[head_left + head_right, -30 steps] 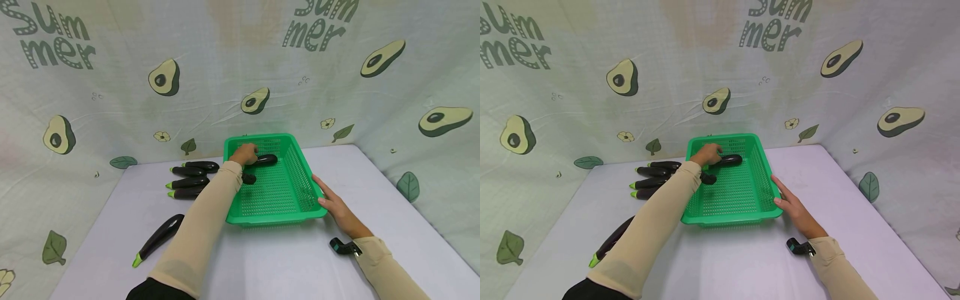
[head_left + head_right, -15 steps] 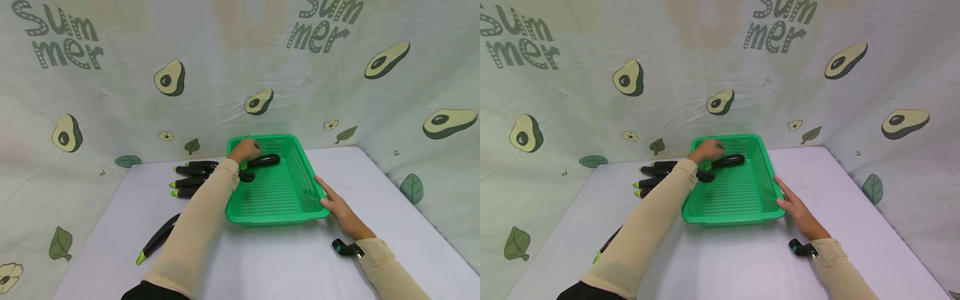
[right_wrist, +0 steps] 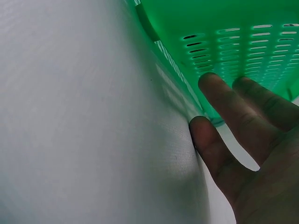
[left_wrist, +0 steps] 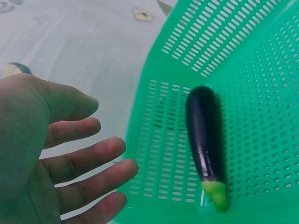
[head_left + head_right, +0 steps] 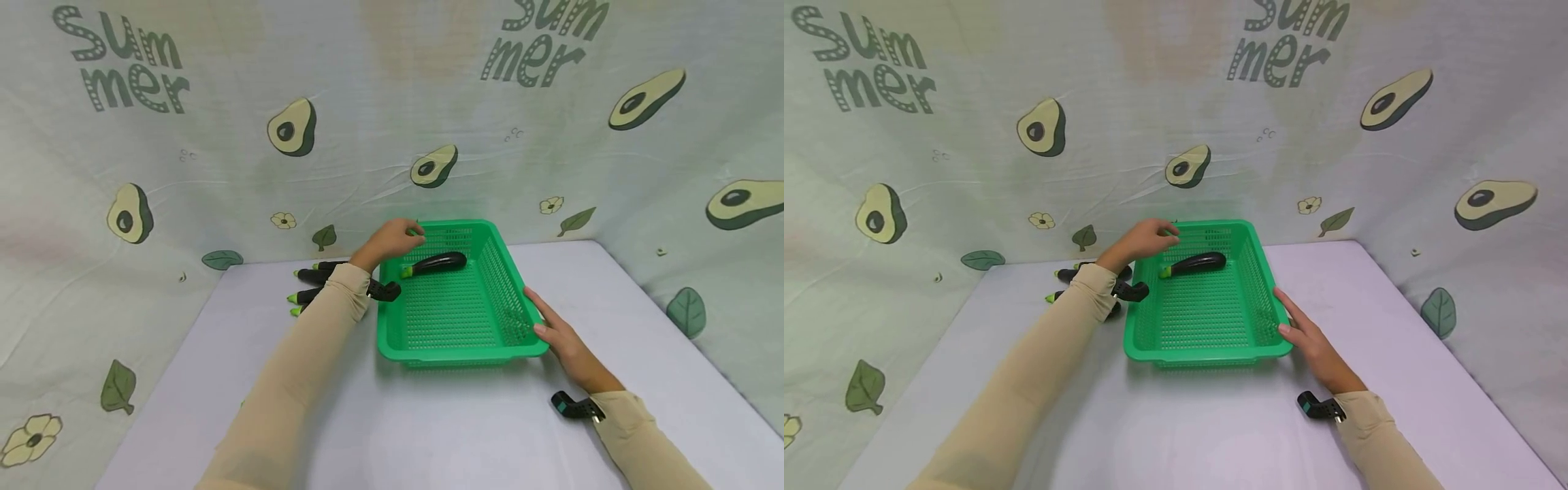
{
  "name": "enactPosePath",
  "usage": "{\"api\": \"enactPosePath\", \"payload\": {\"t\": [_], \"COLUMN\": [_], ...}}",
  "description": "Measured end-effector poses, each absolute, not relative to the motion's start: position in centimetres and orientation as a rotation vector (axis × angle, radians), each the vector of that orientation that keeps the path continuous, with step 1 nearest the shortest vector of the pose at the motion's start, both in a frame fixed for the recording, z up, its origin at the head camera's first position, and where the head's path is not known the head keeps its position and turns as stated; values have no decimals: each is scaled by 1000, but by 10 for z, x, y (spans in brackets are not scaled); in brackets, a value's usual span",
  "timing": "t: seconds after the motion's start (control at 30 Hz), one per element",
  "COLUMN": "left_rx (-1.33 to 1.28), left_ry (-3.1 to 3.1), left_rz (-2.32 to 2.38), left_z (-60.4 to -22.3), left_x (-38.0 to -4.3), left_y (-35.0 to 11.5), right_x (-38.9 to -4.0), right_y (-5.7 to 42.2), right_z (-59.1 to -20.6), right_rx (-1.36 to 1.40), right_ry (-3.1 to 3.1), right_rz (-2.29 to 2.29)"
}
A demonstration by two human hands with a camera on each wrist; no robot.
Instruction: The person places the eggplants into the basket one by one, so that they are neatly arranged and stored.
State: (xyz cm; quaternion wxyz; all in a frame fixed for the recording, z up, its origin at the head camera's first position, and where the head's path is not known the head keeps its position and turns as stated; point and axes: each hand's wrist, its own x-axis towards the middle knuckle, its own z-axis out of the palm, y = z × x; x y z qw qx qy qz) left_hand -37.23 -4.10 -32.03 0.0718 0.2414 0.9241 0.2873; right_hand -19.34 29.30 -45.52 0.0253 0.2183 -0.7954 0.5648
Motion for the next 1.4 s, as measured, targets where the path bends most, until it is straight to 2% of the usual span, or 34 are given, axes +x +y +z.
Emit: {"api": "enactPosePath", "payload": {"t": [0.33,0.6,1.07,1.4], "left_rx": [772,790,745,607], "left_ry": [2748,2762,2784,2825], "left_rz": [1010,1161,1271,1249], "left_z": [-314,-305,-322,-338], "left_x": [-351,-319,-278,-256], "left_y": [-63,-86,-135,-170], "right_x": [-193,-196,-194,-194], "right_y": [291,292,292,292], "right_z": [-456,-454,-453,-454], "right_rx": [658,645,646,661], "right_ry": [-2444,-2464,-2444,-2435], "right_rz": [1763,1730,1759,1803]}}
